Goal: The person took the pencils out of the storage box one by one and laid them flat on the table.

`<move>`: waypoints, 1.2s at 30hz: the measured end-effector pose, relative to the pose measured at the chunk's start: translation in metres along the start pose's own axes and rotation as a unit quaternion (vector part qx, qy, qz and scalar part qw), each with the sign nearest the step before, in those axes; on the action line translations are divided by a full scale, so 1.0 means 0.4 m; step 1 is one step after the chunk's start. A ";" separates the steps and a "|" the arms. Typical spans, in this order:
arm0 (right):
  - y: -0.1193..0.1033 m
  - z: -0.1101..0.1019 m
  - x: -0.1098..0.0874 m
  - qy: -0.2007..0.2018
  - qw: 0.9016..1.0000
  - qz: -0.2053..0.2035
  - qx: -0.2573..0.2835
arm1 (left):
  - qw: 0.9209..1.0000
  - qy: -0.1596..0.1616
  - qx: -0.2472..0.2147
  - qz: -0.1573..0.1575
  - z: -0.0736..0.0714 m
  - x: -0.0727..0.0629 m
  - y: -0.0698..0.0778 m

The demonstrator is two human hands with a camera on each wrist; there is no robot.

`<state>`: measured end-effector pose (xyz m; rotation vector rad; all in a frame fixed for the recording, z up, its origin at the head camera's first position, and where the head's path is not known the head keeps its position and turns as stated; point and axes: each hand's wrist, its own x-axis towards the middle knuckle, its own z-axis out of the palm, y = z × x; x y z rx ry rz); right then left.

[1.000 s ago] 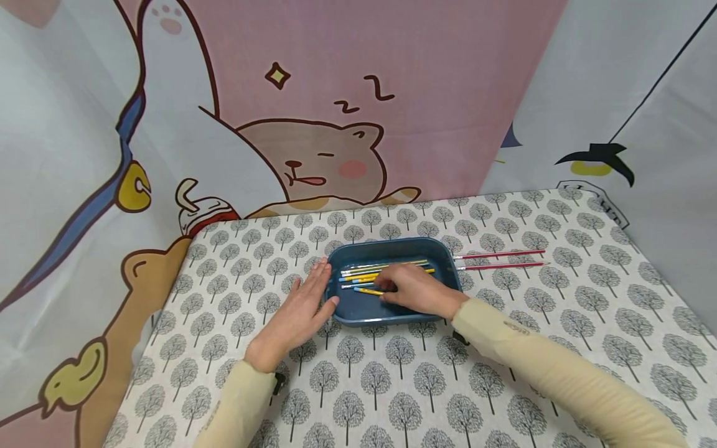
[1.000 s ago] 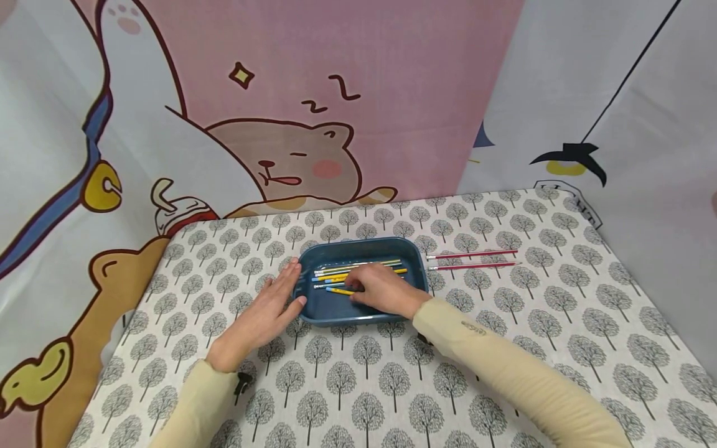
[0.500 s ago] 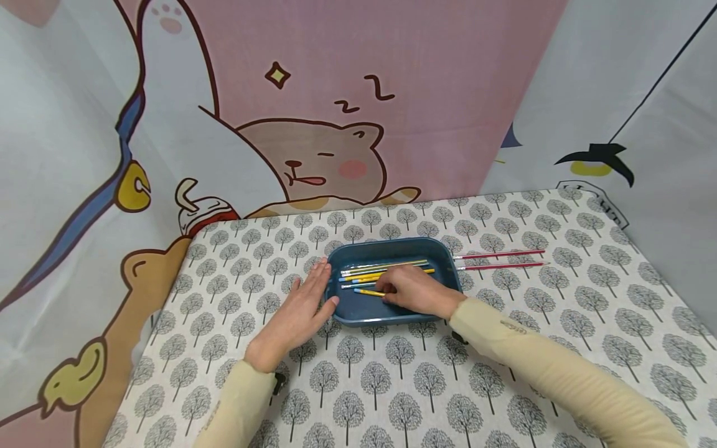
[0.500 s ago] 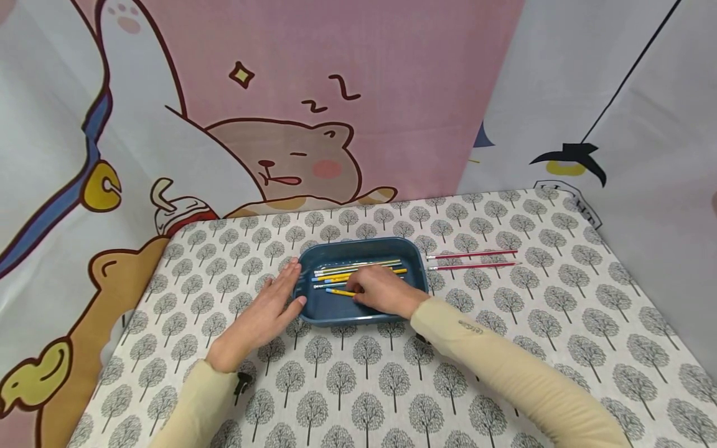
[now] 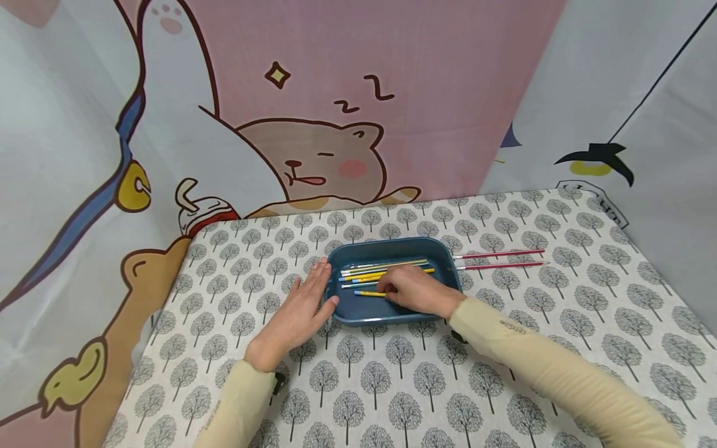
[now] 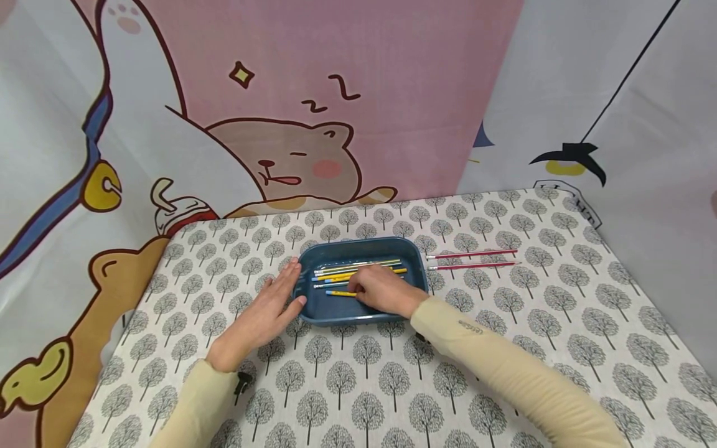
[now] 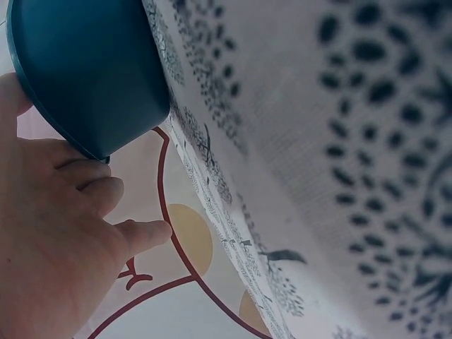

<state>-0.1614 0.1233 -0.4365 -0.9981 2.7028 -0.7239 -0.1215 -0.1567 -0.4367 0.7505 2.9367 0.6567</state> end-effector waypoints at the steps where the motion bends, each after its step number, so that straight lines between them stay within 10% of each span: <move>1: 0.001 -0.001 0.000 0.002 1.000 0.000 0.002 | 1.000 -0.001 0.000 0.000 0.000 0.000 0.000; 36: -0.016 -0.062 -0.040 0.096 0.994 0.012 0.043 | 1.000 -0.004 0.002 -0.001 0.002 0.001 -0.003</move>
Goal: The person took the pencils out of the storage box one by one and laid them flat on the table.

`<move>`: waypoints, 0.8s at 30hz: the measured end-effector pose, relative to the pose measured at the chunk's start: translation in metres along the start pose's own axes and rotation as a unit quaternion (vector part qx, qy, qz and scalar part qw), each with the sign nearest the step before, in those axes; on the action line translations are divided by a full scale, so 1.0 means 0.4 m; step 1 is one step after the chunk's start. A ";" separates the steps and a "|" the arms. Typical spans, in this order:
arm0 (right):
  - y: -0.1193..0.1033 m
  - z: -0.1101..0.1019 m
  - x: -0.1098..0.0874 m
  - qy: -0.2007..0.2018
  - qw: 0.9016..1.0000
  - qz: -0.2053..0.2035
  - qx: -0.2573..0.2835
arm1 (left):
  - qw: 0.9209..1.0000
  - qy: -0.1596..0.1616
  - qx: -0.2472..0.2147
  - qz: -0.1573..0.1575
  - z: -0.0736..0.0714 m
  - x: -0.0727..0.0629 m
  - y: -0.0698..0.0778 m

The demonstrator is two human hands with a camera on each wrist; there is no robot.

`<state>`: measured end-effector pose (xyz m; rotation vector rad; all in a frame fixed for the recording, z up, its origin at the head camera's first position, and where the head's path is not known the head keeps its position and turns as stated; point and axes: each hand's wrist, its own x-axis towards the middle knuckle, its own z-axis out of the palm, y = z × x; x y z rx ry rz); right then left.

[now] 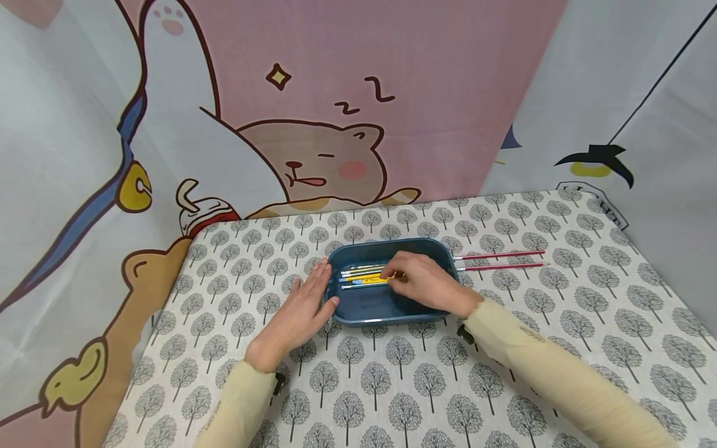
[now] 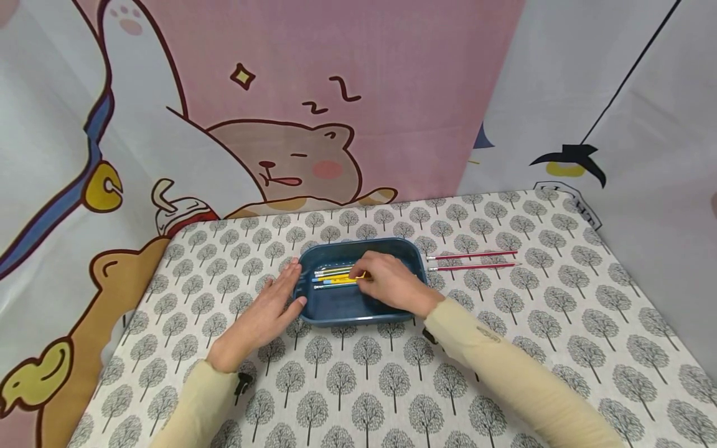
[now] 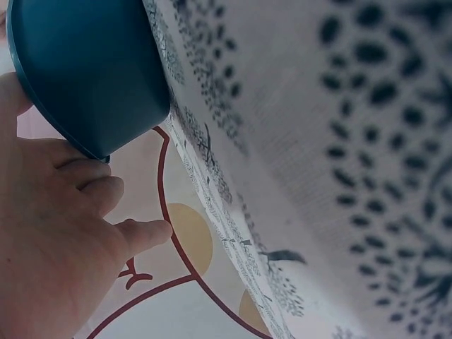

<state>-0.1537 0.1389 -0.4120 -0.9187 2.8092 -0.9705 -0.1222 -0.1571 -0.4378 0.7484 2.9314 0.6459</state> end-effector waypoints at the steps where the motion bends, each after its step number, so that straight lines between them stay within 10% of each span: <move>1: -0.002 -0.002 -0.001 0.004 1.000 -0.001 0.002 | 1.000 0.000 -0.001 -0.001 0.000 0.000 0.001; 24: -0.033 -0.058 -0.031 0.051 0.998 0.005 0.037 | 1.000 -0.002 -0.004 -0.008 -0.002 -0.003 0.006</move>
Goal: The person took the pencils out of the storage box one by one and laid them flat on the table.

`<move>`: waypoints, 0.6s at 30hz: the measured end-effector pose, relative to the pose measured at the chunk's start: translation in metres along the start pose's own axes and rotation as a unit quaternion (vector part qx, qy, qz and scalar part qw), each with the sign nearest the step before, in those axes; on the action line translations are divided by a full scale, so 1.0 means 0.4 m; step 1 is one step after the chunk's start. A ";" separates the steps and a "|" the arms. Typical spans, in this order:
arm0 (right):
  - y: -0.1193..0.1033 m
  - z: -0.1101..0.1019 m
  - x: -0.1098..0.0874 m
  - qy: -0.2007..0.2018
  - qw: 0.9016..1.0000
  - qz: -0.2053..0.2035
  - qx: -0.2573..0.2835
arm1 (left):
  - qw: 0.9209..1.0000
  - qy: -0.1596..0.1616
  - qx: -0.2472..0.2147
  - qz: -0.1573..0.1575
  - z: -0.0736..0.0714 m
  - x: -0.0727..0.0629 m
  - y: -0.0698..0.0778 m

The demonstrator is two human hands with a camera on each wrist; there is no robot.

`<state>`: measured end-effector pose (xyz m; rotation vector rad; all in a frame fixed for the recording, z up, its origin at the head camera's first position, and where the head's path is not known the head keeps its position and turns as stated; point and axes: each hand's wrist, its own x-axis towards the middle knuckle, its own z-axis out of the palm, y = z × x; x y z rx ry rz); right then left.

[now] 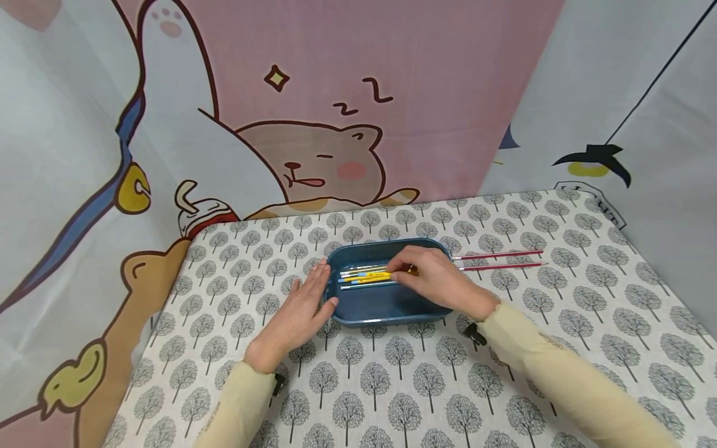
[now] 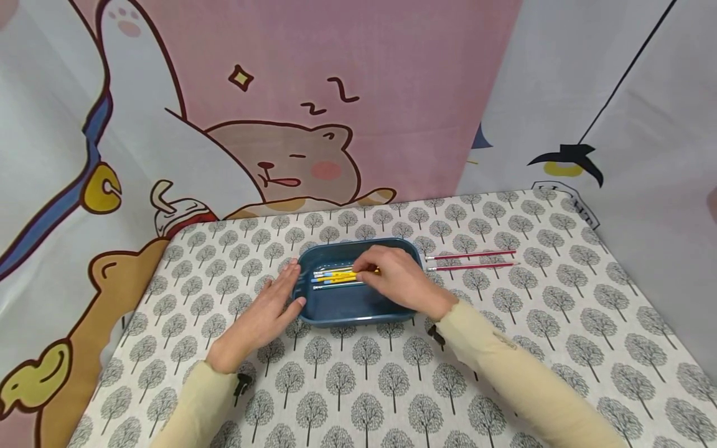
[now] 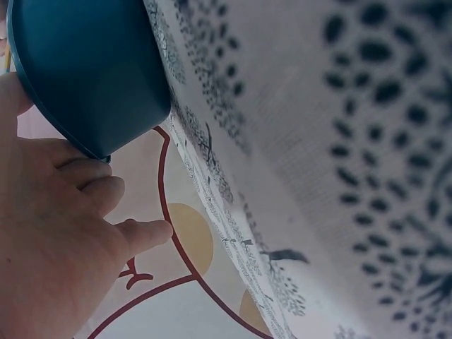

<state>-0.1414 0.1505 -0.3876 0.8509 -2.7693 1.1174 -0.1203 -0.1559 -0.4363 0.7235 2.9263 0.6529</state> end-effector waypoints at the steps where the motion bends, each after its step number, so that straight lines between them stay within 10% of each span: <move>1: -0.001 -0.004 -0.003 0.002 1.000 -0.001 -0.001 | 1.000 0.000 0.000 0.000 0.000 0.000 0.000; 18: 0.004 -0.084 -0.064 0.031 0.999 0.002 -0.012 | 1.000 0.007 -0.001 0.008 0.000 0.000 0.000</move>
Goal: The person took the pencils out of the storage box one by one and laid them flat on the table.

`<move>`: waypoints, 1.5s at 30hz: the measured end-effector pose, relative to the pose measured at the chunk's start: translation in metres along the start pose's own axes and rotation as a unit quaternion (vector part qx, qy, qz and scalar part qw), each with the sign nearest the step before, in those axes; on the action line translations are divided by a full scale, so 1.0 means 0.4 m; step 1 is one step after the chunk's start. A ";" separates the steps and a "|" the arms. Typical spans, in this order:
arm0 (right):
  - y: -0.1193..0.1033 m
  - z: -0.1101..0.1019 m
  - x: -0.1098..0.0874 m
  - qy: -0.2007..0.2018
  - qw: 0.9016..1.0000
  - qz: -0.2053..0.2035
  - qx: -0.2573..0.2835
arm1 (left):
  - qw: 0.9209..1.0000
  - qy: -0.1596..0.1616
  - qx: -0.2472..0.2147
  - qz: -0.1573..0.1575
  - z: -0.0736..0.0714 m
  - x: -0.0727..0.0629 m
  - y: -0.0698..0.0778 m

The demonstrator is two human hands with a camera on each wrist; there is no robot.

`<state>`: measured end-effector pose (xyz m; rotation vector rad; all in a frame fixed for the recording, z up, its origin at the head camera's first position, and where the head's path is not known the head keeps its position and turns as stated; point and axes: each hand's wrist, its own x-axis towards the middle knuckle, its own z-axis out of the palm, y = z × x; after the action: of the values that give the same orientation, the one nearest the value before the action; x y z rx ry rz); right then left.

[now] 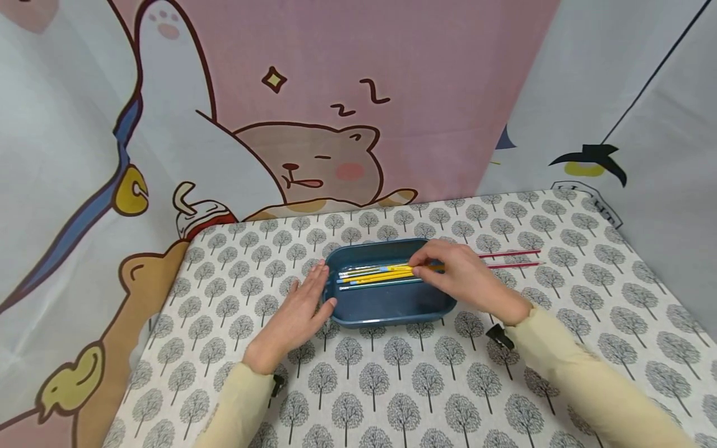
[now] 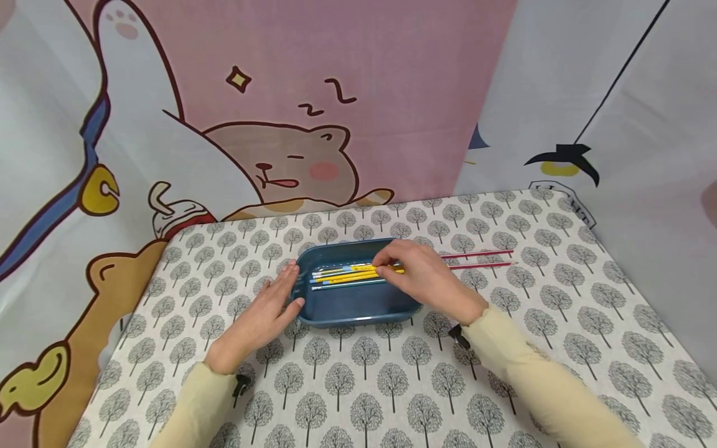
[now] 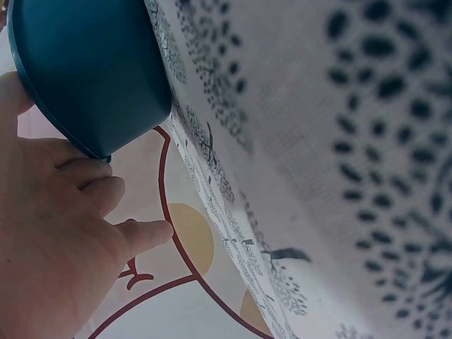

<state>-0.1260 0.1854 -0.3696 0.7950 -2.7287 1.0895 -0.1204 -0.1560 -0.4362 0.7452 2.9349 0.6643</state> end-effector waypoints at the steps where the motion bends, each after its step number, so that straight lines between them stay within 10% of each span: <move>1: 0.002 -0.005 -0.003 0.004 1.000 0.002 -0.004 | 1.000 0.001 -0.001 0.001 -0.001 0.000 0.000; 45: 0.184 -0.144 -0.174 0.065 0.993 0.069 -0.066 | 1.000 -0.008 -0.004 -0.008 -0.002 -0.001 0.004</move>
<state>-0.1088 0.2986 -0.3912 0.5052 -2.7444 0.9366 -0.1196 -0.1551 -0.4349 0.7234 2.9191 0.6651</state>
